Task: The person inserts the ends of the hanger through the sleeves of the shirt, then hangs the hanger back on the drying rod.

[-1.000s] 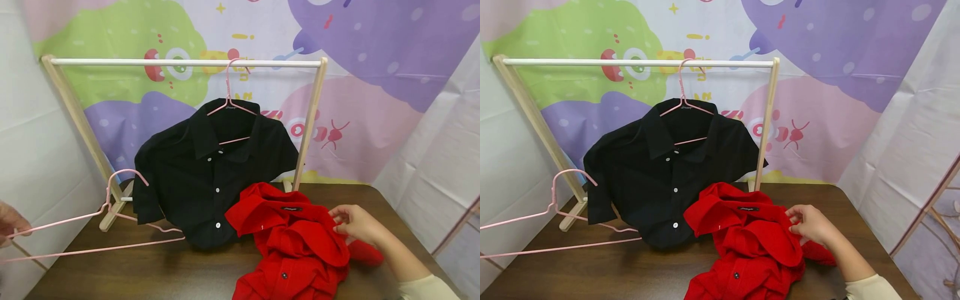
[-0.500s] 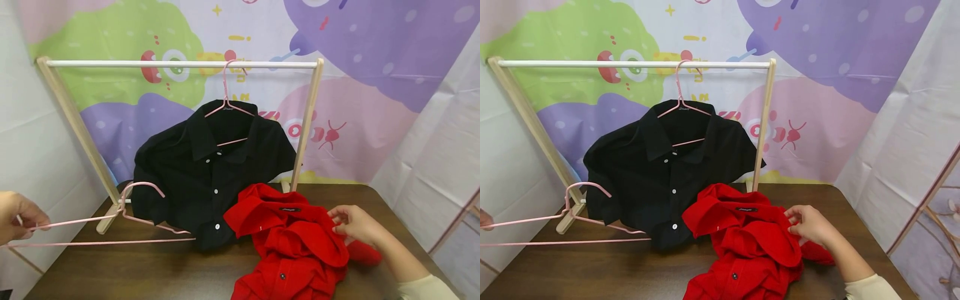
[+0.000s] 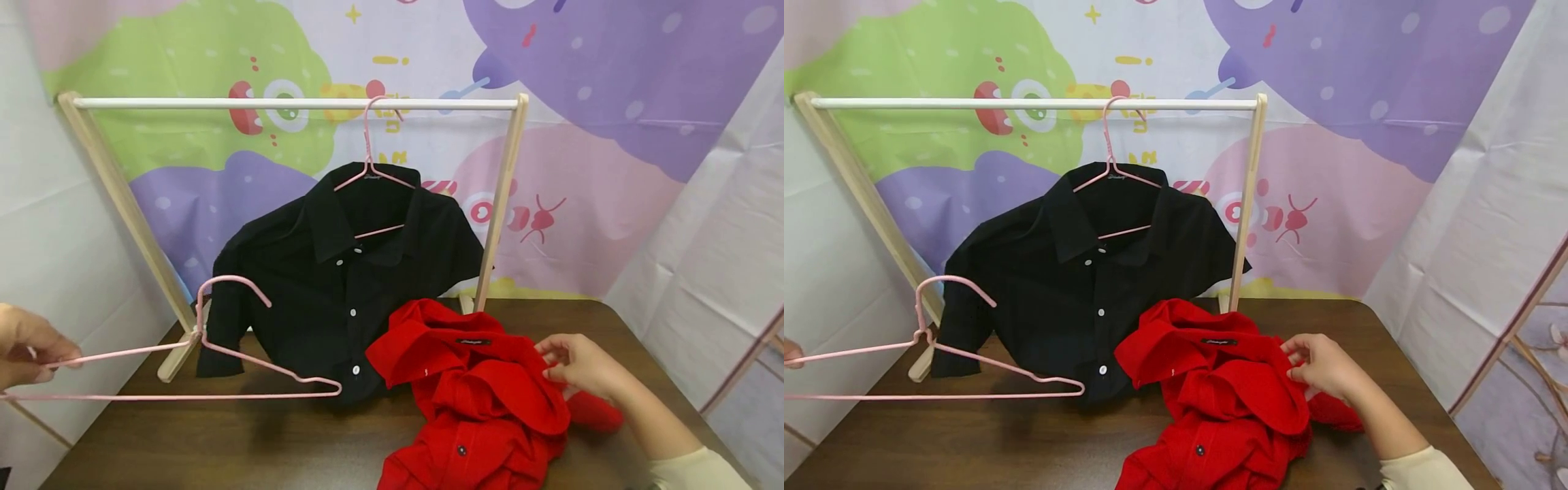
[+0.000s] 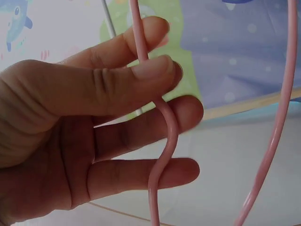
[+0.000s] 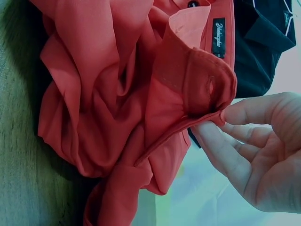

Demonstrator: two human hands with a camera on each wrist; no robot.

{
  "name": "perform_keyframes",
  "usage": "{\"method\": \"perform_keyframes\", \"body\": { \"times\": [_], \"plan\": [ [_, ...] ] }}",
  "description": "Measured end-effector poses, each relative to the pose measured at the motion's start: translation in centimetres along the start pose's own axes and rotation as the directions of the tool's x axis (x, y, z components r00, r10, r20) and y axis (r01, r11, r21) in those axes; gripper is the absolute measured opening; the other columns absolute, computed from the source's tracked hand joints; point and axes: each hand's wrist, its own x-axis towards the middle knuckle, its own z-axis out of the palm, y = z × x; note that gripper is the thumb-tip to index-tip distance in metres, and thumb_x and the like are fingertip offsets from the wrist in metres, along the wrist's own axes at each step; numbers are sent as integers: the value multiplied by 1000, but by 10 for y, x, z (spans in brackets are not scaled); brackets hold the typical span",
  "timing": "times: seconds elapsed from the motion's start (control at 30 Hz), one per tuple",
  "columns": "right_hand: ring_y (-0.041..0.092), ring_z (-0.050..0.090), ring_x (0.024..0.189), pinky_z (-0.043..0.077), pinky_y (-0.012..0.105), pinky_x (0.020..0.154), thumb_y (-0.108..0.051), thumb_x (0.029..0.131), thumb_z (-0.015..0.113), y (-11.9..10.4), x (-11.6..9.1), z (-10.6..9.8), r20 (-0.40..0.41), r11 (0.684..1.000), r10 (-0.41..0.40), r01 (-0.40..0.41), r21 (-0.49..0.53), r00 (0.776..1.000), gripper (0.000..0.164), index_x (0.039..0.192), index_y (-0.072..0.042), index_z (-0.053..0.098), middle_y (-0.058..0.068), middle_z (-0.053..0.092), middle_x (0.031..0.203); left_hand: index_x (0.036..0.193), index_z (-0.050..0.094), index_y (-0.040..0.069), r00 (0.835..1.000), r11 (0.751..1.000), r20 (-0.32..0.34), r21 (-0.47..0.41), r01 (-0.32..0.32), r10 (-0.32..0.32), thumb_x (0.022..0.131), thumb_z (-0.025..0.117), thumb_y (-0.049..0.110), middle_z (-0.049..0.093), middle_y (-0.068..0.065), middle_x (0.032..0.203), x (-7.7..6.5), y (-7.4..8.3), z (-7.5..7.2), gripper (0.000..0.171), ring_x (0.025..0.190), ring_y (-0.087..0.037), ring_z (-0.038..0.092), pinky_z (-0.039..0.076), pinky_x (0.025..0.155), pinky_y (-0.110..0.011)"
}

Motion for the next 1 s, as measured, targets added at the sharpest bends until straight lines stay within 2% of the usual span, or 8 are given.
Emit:
{"method": "perform_keyframes", "body": {
  "times": [0.03,0.13,0.3,0.4,0.57,0.63,0.8,1.0],
  "plan": [
    [23,56,72,49,40,49,10,74,56,0,0,0,-3,1000,1,-1,-2,1000,36,109,9,49,16,56,90,83,67,25,1000,1000,-10,2,6,-6,57,70,-14,48,25,68,1,2,1,46,55,8,45,37,42,-13],
    [23,55,72,49,40,49,9,74,57,0,-1,0,-12,1000,11,-11,-8,1000,36,109,8,49,15,56,90,84,67,25,991,996,-108,14,-83,85,52,70,-17,50,24,69,9,7,5,53,56,9,47,38,44,-9],
    [23,55,72,49,39,49,8,75,58,1,-2,-1,-14,1000,17,-17,-10,1000,36,109,8,50,15,55,90,78,66,29,965,971,-233,232,-62,117,45,78,-4,51,29,67,26,31,5,48,58,13,49,38,48,-6],
    [22,55,72,49,38,48,8,75,57,1,-2,-1,-35,999,-3,2,-36,999,35,110,7,50,15,56,90,75,68,28,950,957,-288,287,-37,123,46,80,7,49,31,65,37,47,6,38,57,14,47,35,46,-7],
    [21,56,65,48,34,46,5,75,58,0,-2,0,-132,989,-52,33,-146,990,32,107,2,55,13,58,87,76,68,24,930,974,-332,208,-92,159,47,78,1,53,26,67,53,66,14,39,56,10,44,32,45,-10],
    [21,55,63,48,34,46,5,74,59,0,-2,1,-155,986,-55,30,-162,986,31,105,1,56,12,58,85,77,68,25,936,981,-320,167,-98,148,47,76,-7,54,24,69,57,72,18,45,55,10,44,33,44,-9],
    [20,54,57,47,34,45,4,75,58,-2,-2,1,-172,981,-83,50,-190,982,31,105,0,56,11,59,85,77,67,24,940,982,-294,122,-141,171,51,74,-10,55,24,72,66,79,24,44,55,9,46,34,45,-8],
    [21,52,46,46,33,44,4,74,58,-6,-3,-1,-202,964,-130,76,-254,971,30,103,-1,57,11,60,83,79,68,25,911,966,-328,148,-213,251,48,74,-9,55,24,73,75,84,26,46,59,11,45,35,49,-8]
  ]
}}
